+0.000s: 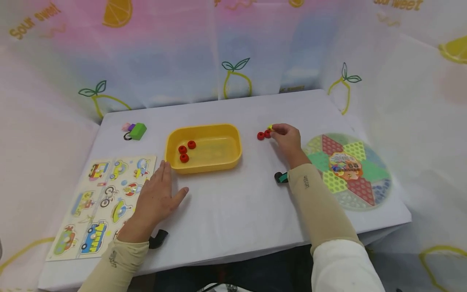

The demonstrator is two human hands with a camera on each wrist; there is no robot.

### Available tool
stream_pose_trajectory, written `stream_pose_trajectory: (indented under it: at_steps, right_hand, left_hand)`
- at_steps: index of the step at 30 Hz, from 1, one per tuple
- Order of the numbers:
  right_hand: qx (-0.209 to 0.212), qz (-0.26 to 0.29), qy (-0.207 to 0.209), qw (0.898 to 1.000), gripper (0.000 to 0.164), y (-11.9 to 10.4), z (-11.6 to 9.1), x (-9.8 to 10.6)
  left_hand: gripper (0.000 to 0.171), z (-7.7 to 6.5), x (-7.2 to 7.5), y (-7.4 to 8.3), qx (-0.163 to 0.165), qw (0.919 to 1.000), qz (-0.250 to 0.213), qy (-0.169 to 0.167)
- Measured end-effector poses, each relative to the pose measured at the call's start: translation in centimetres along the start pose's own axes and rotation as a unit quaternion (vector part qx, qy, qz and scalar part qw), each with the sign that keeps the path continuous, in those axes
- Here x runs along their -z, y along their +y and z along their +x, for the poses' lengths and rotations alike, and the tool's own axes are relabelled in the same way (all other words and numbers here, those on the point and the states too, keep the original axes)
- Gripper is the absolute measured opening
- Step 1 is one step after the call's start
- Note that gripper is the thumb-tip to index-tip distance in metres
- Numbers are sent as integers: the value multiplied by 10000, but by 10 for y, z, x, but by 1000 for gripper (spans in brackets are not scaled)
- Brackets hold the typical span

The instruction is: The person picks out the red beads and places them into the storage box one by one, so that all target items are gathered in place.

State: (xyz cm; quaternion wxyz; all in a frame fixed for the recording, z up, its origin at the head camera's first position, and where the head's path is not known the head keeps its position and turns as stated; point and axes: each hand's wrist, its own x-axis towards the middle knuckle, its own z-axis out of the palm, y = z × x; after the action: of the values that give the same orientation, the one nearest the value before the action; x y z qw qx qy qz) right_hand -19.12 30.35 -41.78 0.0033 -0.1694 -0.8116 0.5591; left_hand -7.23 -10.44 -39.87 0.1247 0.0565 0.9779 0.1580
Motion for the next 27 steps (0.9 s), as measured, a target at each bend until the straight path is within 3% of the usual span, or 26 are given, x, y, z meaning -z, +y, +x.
stream_pose_trajectory:
  at_steps: [7, 12, 16, 22, 27]
  right_hand:
    - [348, -584, -126, 9976, 35, -1, 7, 3]
    - [815, -1101, -125, 9905, 34, -3, 13, -3]
    - [876, -1424, -170, 9858, 34, -2, 17, -6]
    - [958, -2191, -212, 9708, 32, 1, 21, -8]
    - [1169, -2497, -262, 9609, 30, 4, 21, -11]
  left_hand:
    - [105, -2, -1, 0, -167, 9997, 60, 163]
    - [105, -3, 1, 0, -167, 9996, 69, 236]
    - [104, -2, 2, 0, -135, 9996, 46, 227]
    - [104, -2, 1, -1, -155, 9998, 46, 153]
    - [104, -1, -1, -2, -168, 9998, 27, 128]
